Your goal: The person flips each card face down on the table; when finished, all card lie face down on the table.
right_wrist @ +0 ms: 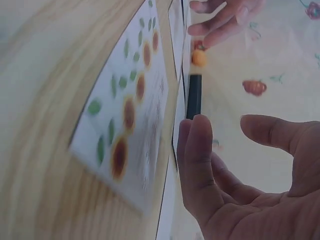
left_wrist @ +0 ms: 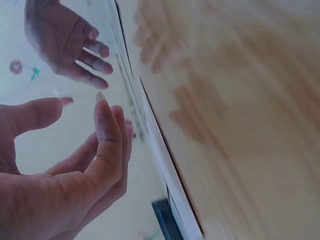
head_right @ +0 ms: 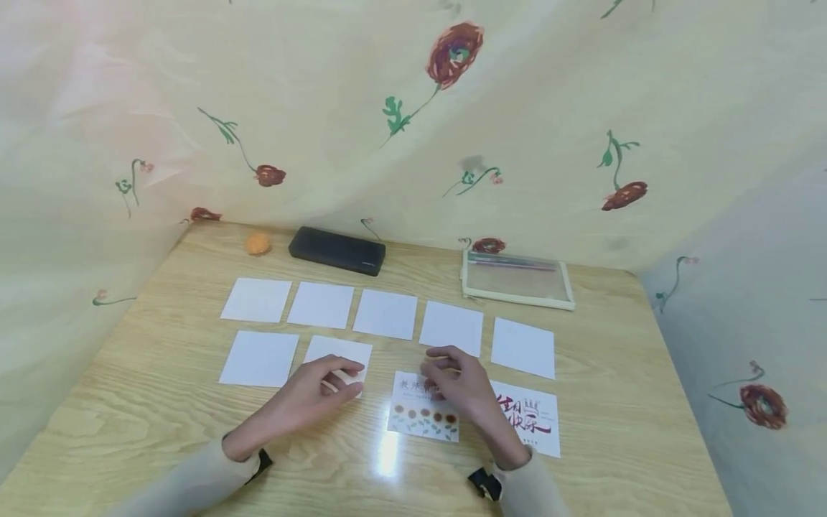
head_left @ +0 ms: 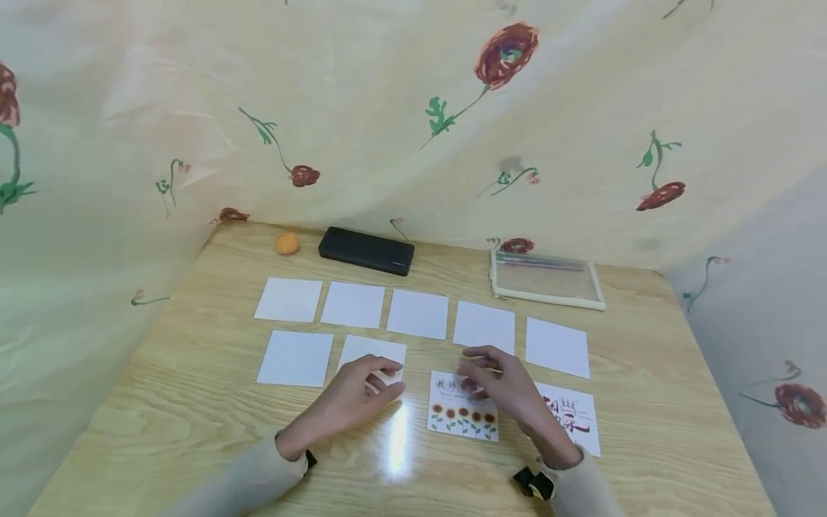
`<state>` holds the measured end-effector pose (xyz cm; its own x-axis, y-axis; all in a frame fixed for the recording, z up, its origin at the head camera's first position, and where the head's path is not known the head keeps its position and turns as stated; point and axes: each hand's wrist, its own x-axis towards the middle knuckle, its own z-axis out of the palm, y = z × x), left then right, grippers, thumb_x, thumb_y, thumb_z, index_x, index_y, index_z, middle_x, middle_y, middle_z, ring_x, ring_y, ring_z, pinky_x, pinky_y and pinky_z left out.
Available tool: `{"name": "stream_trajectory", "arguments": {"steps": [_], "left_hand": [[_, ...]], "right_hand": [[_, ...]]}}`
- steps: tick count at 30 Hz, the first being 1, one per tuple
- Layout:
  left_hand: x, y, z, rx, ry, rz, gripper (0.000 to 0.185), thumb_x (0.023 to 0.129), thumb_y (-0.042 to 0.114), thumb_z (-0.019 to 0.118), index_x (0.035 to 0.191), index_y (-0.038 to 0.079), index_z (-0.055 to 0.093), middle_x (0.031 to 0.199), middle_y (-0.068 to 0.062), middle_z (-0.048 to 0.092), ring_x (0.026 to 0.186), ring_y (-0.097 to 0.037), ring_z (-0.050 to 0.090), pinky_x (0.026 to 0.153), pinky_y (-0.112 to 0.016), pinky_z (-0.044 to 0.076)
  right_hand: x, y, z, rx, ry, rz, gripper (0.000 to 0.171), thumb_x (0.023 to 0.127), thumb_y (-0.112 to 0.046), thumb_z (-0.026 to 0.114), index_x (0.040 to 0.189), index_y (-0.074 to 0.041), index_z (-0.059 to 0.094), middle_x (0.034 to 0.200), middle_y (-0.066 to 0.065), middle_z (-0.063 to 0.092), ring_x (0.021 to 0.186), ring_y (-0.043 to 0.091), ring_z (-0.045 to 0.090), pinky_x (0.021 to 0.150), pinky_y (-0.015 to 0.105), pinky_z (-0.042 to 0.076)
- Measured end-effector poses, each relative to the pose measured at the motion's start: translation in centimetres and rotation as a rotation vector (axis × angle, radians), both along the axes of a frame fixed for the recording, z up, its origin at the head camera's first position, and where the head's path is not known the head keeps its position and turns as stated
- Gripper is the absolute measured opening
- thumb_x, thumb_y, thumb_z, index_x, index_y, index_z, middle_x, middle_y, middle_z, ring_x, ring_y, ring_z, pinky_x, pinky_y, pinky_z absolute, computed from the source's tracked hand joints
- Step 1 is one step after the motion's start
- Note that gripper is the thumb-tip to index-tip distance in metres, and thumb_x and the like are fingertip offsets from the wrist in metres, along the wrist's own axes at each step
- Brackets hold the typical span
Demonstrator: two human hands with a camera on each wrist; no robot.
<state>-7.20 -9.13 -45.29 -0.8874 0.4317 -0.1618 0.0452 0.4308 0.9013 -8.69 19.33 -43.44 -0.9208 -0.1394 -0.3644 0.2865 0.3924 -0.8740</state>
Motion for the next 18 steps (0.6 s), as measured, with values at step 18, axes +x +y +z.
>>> {"name": "stream_trajectory", "arguments": {"steps": [18], "left_hand": [[0.9,3.4,0.0,0.129,-0.184,-0.140,0.059,0.108,0.038,0.058,0.152,0.001,0.049,0.154,-0.020,0.053,0.123,-0.034,0.069,0.098,-0.041,0.060]], "right_hand": [[3.0,4.9,-0.2,0.046,-0.027,-0.117,0.051,0.103,-0.026,0.067,0.144,0.002,0.054,0.133,0.027,0.066,0.108,0.028,0.075,0.090,0.029,0.063]]}}
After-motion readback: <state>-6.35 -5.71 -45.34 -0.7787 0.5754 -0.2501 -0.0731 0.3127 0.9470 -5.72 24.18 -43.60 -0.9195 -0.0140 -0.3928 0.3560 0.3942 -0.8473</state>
